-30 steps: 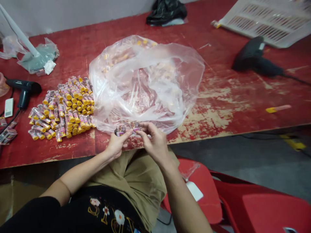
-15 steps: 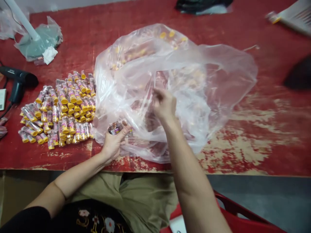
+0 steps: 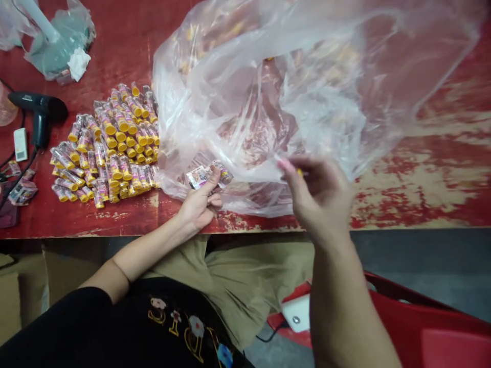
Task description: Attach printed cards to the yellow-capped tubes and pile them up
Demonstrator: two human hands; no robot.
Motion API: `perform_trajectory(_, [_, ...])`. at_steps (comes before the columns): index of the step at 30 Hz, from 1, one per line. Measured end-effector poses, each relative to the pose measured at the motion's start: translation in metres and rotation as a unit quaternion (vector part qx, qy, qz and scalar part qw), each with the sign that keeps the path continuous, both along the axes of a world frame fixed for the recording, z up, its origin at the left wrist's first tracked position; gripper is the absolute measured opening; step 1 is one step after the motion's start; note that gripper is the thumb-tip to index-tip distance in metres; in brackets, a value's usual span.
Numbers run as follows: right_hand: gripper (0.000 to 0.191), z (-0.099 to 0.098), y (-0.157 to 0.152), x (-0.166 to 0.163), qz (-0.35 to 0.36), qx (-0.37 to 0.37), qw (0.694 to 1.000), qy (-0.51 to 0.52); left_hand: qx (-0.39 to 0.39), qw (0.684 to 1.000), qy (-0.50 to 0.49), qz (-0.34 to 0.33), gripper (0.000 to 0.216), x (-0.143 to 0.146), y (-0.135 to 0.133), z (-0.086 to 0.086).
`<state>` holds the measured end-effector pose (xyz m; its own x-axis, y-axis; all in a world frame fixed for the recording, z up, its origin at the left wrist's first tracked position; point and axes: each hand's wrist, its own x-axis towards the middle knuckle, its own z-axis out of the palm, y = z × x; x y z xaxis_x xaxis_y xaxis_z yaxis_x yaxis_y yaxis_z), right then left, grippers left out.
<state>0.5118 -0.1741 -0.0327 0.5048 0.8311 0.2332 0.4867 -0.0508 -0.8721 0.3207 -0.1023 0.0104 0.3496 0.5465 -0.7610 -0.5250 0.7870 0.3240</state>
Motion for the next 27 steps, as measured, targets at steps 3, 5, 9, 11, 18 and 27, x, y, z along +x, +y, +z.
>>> perform_trajectory(3, [0.021, 0.015, -0.071, -0.038, -0.002, 0.071, 0.997, 0.018, -0.009, 1.0, -0.009, -0.017, 0.046, 0.007, -0.014, 0.004])
perform_trajectory(5, [0.025, 0.017, -0.096, -0.056, -0.007, 0.103, 0.995, 0.001, 0.004, 0.999, -0.011, -0.039, 0.047, 0.012, -0.025, 0.007])
perform_trajectory(9, [0.037, 0.015, -0.113, -0.065, -0.015, 0.114, 0.992, -0.056, 0.044, 0.994, 0.005, -0.1, 0.05, 0.017, -0.048, 0.011])
perform_trajectory(11, [0.041, 0.016, -0.118, -0.064, -0.026, 0.103, 0.989, -0.104, 0.053, 0.99, 0.017, -0.128, 0.051, 0.016, -0.056, 0.013])
perform_trajectory(18, [0.059, 0.02, -0.14, -0.069, -0.005, 0.118, 0.985, -0.129, 0.074, 0.984, 0.032, -0.157, 0.049, 0.008, -0.07, 0.016])
perform_trajectory(27, [0.054, 0.014, -0.149, -0.08, -0.021, 0.122, 0.991, -0.042, 0.11, 0.978, 0.061, -0.168, 0.057, 0.005, -0.075, 0.007])
